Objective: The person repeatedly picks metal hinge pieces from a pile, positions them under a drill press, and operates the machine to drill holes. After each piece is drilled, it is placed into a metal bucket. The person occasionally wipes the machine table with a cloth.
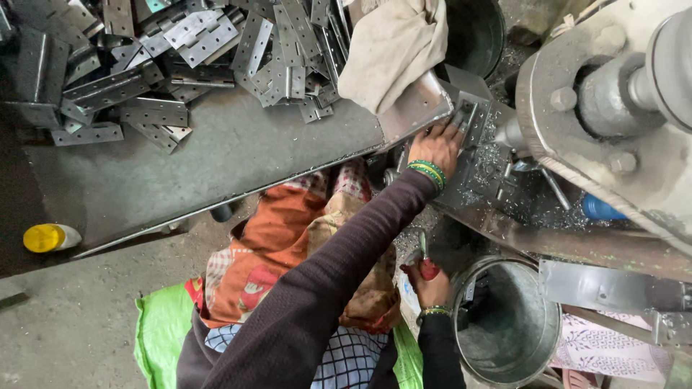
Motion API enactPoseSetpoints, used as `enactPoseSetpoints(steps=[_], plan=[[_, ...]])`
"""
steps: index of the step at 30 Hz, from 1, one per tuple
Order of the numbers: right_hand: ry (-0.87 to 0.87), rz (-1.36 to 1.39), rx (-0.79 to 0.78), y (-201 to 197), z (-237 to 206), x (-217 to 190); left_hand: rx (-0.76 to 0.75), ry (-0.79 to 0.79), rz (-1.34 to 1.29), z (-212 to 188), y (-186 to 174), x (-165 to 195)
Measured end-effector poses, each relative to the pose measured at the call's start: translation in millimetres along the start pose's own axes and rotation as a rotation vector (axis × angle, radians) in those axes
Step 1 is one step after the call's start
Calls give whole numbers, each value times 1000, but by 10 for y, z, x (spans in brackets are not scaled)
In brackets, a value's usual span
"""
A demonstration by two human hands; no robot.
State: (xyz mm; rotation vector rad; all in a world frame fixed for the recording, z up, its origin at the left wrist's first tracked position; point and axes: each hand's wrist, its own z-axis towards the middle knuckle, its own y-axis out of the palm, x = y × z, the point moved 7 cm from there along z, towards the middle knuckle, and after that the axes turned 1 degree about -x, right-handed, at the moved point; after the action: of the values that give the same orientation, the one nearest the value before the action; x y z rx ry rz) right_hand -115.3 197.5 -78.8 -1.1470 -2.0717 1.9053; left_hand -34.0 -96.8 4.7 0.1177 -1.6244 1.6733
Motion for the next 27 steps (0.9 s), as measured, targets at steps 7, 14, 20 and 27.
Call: enactPoseSetpoints(steps=[7,14,20,27], plan=[[125,181,-228,-77,-44,160,-398,-165,-92,75,-71,-111],[199,-141,-286,-689,-62,-257,-298,78,165,-646,-448,221],[204,-130,-303,-723,-126,-287,176,295,32,-1671,-603,327],[106,-122,-355,-599,-93,-145,-125,421,-241,-1109,-759,402]])
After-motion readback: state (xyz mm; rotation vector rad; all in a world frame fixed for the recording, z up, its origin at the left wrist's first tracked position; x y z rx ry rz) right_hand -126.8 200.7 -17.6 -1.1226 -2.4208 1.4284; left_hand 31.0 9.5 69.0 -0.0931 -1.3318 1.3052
